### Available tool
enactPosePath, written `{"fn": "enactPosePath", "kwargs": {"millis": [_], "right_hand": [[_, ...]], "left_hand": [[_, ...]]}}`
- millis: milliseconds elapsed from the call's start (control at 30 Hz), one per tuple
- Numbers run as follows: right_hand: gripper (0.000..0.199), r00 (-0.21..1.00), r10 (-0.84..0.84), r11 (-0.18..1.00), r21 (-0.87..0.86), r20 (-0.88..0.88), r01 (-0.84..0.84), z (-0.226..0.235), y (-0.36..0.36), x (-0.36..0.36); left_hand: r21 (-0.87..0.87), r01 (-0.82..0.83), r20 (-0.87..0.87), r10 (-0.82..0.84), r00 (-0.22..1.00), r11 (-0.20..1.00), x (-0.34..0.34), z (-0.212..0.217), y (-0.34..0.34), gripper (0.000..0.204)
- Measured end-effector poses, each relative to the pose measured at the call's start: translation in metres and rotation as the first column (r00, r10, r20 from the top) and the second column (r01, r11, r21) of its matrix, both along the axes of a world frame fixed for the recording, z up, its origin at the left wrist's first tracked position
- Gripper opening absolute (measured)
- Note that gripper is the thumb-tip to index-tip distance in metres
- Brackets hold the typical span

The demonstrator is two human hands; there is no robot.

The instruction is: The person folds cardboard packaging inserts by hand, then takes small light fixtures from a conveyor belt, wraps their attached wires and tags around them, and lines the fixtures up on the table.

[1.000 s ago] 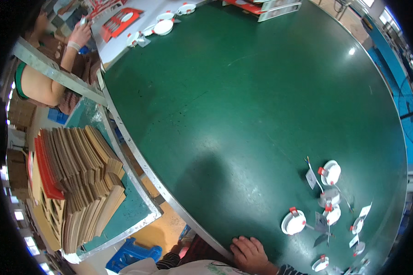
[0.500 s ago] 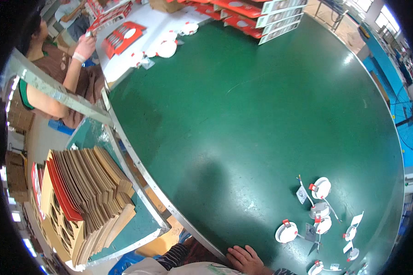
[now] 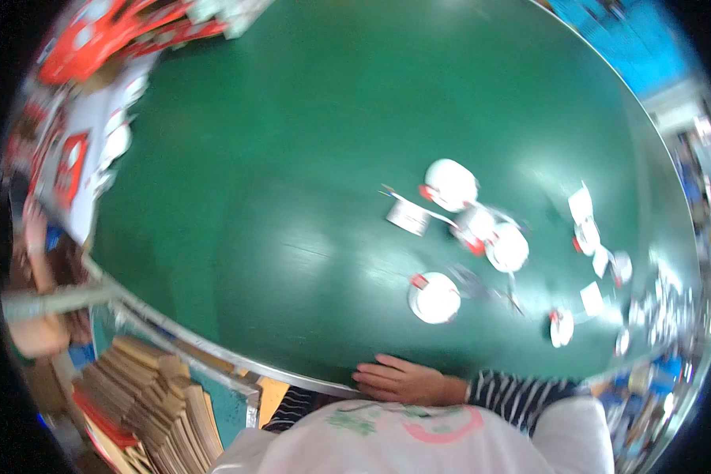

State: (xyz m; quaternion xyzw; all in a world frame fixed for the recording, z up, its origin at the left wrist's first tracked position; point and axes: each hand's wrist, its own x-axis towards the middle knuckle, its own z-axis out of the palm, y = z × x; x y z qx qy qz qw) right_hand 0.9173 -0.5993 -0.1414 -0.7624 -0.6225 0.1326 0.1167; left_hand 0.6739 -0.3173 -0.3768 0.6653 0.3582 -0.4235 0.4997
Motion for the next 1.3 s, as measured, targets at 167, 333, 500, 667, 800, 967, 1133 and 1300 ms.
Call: {"fn": "enactPosePath", "kwargs": {"millis": [167, 333, 500, 667, 800, 967, 1133, 1300], "right_hand": [[0.033, 0.983, -0.169, 0.967, 0.182, -0.072, 0.180, -0.009, 0.005, 0.001], [0.030, 0.772, -0.622, 0.697, 0.541, 0.131, 0.470, -0.007, 0.012, 0.014], [0.031, 0.528, -0.778, 0.626, 0.485, 0.340, 0.611, 0.002, -0.010, 0.051], [0.035, 0.472, -0.794, 0.603, 0.403, 0.382, 0.688, -0.002, -0.059, 0.030], [0.033, 0.376, -0.831, 0.528, 0.367, 0.410, 0.766, 0.001, -0.103, 0.004], [0.024, 0.134, -0.952, 0.257, 0.483, 0.275, 0.837, 0.007, -0.144, -0.020], [0.020, 0.193, -0.973, 0.226, 0.659, 0.124, 0.718, 0.009, -0.131, -0.021], [0.023, 0.380, -0.924, 0.258, 0.649, -0.052, 0.716, 0.004, -0.108, -0.016]], "left_hand": [[-0.062, 0.203, 0.145, -0.192, 0.971, 0.977, 0.049, 0.004, 0.015, 0.052], [-0.038, 0.244, 0.332, -0.219, 0.918, 0.969, 0.085, 0.027, 0.004, 0.048], [-0.006, 0.296, 0.478, -0.257, 0.840, 0.955, 0.107, 0.114, -0.012, 0.045], [-0.101, 0.400, 0.721, -0.210, 0.660, 0.911, 0.139, 0.252, -0.042, 0.025], [0.044, 0.368, 0.899, -0.198, 0.391, 0.929, 0.199, 0.296, -0.079, 0.026], [0.289, 0.387, 0.916, -0.370, 0.154, 0.876, 0.302, 0.306, -0.129, 0.030], [0.661, 0.229, 0.746, -0.660, -0.094, 0.715, 0.424, 0.283, -0.160, 0.061], [0.438, 0.515, 0.858, -0.514, 0.005, 0.736, 0.489, 0.244, -0.190, 0.076]]}}
